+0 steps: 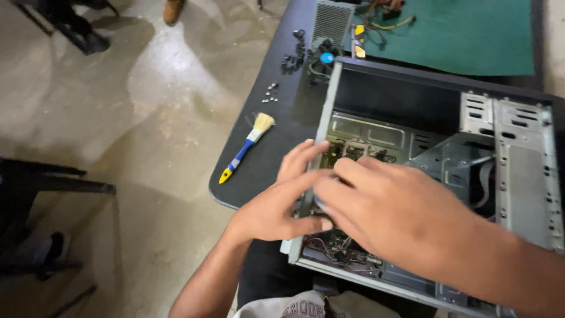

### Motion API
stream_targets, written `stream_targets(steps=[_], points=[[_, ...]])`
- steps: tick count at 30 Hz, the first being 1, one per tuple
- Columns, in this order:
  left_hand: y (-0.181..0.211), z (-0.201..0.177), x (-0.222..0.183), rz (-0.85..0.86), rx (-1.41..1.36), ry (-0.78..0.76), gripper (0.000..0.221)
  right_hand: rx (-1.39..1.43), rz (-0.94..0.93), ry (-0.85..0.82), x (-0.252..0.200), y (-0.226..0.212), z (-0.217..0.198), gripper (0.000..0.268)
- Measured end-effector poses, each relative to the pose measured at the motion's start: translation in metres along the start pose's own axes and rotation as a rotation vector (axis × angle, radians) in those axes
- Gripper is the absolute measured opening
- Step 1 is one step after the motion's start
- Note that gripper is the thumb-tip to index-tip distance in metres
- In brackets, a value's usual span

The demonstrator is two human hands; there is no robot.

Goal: Removing internal hardware components from a desktop computer case using a screwdriver and manual extraction.

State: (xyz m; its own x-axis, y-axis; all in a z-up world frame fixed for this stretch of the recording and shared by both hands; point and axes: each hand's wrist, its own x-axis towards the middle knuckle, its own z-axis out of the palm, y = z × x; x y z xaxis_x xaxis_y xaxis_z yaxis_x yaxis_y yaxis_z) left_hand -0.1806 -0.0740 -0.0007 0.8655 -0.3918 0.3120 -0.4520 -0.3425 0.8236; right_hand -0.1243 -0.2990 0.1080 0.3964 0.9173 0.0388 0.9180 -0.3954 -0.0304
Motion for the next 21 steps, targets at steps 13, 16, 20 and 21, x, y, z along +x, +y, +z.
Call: stream_targets(steps=[13, 16, 20, 21], points=[[-0.014, 0.001, -0.008, 0.031, -0.048, -0.135, 0.084, 0.113, -0.112, 0.031, 0.007, -0.001, -0.002, 0.036], [-0.011, -0.004, -0.006, 0.051, -0.034, -0.125, 0.049, 0.108, -0.225, -0.067, 0.001, 0.010, 0.006, 0.037], [-0.015, 0.010, -0.002, -0.028, 0.018, 0.010, 0.064, 0.057, 0.205, -0.154, 0.011, -0.006, -0.002, 0.059], [-0.010, 0.011, 0.000, -0.039, 0.039, 0.053, 0.054, -0.026, 0.222, -0.083, 0.008, -0.004, 0.008, 0.047]])
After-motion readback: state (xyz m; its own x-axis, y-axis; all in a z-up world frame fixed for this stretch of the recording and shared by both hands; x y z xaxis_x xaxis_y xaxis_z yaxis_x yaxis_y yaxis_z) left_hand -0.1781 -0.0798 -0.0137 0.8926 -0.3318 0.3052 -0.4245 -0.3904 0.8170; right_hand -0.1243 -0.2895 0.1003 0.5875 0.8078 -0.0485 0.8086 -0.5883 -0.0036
